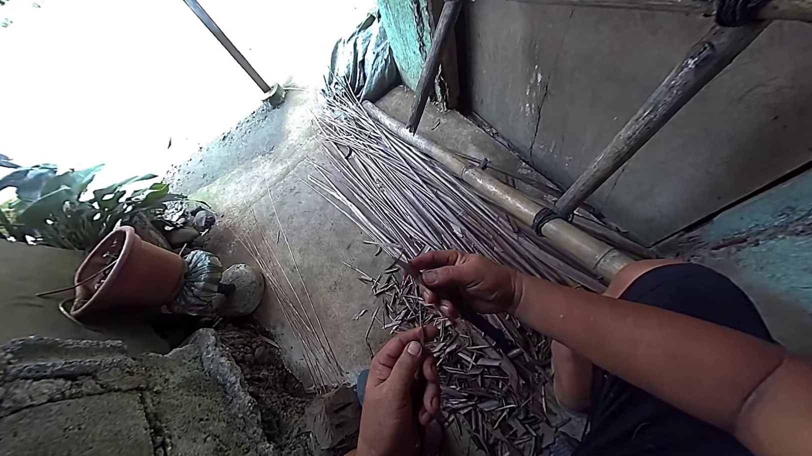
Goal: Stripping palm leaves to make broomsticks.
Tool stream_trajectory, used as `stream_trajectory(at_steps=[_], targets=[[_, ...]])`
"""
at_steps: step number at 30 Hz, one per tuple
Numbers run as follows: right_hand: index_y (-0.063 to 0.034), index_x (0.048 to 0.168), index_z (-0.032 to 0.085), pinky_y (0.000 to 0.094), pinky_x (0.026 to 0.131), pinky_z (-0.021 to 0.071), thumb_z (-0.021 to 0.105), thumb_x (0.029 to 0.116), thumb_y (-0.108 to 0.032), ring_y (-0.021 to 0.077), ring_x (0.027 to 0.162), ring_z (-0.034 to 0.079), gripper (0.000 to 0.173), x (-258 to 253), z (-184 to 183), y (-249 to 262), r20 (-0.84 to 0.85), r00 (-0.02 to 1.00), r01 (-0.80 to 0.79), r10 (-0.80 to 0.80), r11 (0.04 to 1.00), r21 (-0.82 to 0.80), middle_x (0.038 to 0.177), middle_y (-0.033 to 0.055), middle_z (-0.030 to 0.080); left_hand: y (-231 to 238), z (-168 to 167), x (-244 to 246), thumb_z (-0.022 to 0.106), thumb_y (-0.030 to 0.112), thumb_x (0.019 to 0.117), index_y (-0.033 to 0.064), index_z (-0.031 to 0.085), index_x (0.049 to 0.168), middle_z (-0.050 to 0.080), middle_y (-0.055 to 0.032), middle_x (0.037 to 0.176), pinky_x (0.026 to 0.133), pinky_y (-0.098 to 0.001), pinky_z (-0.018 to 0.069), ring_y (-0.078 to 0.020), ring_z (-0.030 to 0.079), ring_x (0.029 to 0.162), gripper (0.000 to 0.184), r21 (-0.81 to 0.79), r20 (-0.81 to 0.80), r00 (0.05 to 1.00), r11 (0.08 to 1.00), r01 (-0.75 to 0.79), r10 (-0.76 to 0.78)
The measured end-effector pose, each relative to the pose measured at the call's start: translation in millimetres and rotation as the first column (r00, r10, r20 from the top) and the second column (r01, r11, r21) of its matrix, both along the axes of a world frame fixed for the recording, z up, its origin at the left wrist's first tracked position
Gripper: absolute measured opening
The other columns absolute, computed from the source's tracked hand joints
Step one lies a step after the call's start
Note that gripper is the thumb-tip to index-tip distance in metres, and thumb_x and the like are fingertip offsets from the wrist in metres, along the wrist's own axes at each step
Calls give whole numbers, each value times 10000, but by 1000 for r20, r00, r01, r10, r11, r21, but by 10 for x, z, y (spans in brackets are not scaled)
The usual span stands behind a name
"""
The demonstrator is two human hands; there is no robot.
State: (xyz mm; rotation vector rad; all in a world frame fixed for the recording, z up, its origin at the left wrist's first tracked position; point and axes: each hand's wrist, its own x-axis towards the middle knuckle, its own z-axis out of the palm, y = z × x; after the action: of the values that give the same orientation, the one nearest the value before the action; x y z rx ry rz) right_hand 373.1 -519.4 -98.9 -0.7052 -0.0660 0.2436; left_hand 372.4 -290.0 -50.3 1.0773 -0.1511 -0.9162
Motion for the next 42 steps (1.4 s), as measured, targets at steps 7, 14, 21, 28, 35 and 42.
stream_trajectory(at_steps=[7,14,21,28,35,42], targets=[[-40,1311,578,231,560,561,479,1035,-100,91,601,644,299,49,40,-105,12,999,32,-32,998,61,809,38,687,2,-5,-14,505,211,1073,-12,647,1266,617,-67,698,401,-196,468,-68,538,446,327,-21,-10,1000,1000,21,-22],[-35,1312,621,237,551,558,540,1033,-129,87,599,635,305,-18,7,-36,52,992,-109,117,983,-147,845,41,698,-27,14,15,444,232,1099,-18,636,1252,597,-72,667,423,-234,504,-102,557,460,351,79,182,982,995,-58,43],[-59,1303,626,237,550,560,537,1034,-92,96,611,650,285,-34,0,23,68,990,-111,122,983,-144,848,42,710,-63,19,21,437,169,1095,-28,646,1243,568,-63,653,407,-228,472,-99,515,449,323,201,338,939,971,-133,59],[-52,1314,624,236,554,561,535,1036,-90,88,612,646,295,-26,-13,62,88,987,-115,132,979,-168,854,33,710,-169,-24,72,477,106,1078,-43,665,1064,605,-52,637,459,-260,545,-120,584,480,240,192,521,848,954,-230,100],[-73,1312,639,232,554,555,530,1027,-107,84,607,641,307,-22,0,10,109,984,-127,139,985,-116,836,28,706,-163,-11,78,377,107,1094,-51,660,1125,569,-21,606,407,-241,491,-95,526,435,325,184,549,836,975,-129,7],[-70,1290,665,235,559,544,543,1038,-117,79,601,624,284,-15,0,27,177,965,-167,193,974,-153,804,25,692,-126,30,102,415,205,1098,-8,673,1063,527,-8,563,385,-220,461,-73,500,402,336,23,240,971,1000,8,-13]])
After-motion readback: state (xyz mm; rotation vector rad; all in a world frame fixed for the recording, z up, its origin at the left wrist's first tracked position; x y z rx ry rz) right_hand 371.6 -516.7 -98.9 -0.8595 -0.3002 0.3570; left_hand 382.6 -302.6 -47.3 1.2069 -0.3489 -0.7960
